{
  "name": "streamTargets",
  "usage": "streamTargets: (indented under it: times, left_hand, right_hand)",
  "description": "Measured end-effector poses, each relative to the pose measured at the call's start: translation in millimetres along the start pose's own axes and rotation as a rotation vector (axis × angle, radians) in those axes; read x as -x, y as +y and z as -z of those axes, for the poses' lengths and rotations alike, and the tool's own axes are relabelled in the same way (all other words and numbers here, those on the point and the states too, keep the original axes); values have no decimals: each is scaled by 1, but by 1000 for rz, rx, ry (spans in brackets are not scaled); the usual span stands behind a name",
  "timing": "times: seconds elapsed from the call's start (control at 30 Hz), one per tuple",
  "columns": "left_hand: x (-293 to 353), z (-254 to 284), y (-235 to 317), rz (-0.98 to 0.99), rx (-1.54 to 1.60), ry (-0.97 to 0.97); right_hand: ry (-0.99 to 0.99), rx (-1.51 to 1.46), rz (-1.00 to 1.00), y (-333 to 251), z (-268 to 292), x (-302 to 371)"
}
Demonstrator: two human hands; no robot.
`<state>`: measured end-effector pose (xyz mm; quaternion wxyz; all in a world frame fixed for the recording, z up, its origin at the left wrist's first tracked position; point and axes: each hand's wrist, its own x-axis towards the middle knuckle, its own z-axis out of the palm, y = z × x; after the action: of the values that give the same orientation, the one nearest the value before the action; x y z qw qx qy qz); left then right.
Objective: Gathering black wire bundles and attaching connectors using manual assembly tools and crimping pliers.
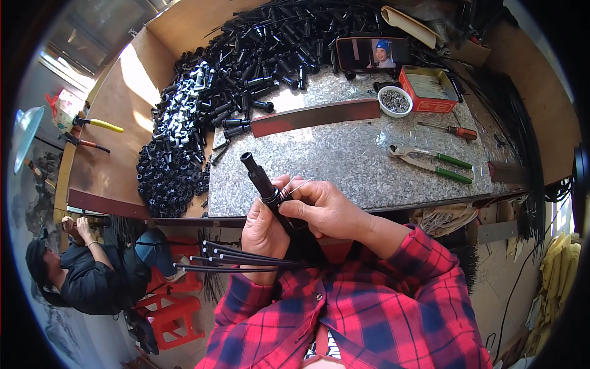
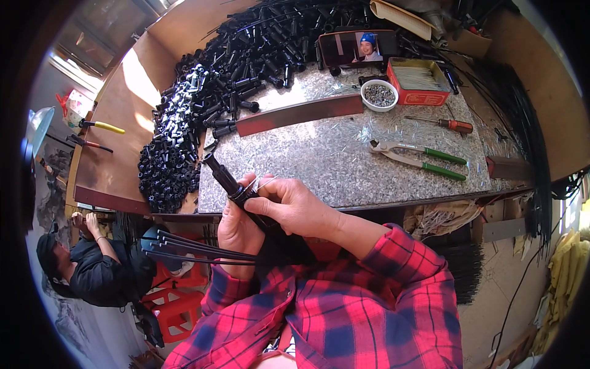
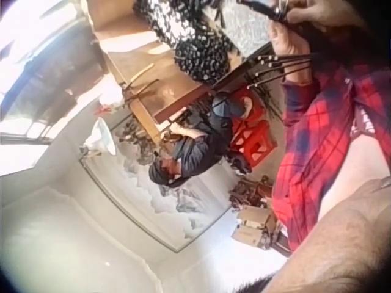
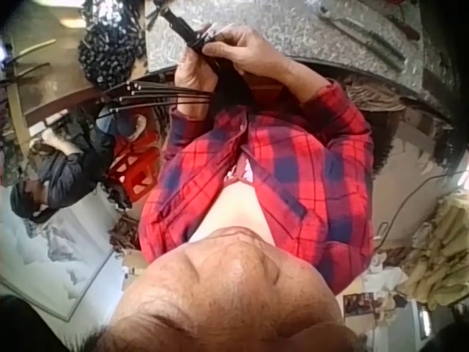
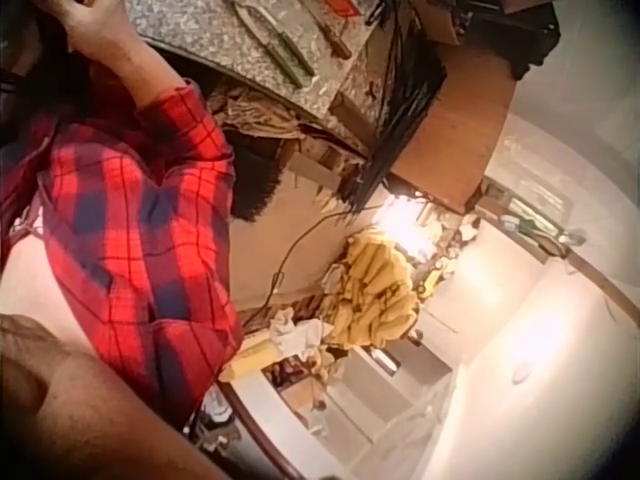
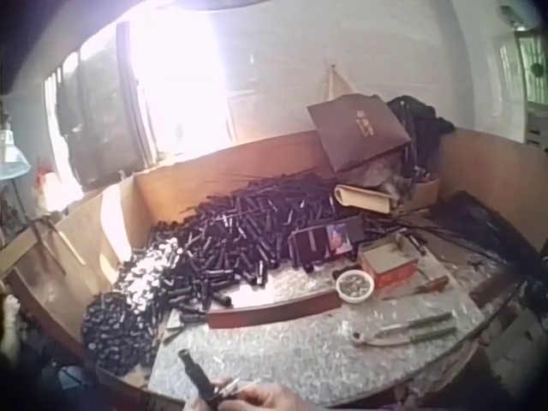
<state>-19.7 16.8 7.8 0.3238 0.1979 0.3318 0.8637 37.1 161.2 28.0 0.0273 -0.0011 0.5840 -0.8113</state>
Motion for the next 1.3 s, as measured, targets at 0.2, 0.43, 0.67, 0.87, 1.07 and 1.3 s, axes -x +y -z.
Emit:
streamTargets:
  times: [0.2,0.43,0.67,0.87,1.07,1.3]
  left_hand:
    - [-3,-2,5,33,-2,-74]
    - [-3,-2,13,91,31,-178]
    - [-4,-5,9,77,48,-66]
    - [0,2,7,119,122,55]
    - [-2,-1,9,169,203,2]
    - [-2,-5,11,200,80,28]
  right_hand:
    - [-86,-4,-67,-9,6,0]
    - [-110,-26,-31,-16,3,2]
    - [-107,17,-52,-15,4,4]
    - [-185,96,-24,-13,7,8]
    - [-137,72,-26,-9,6,7]
    - [-173,51,-56,-13,9,4]
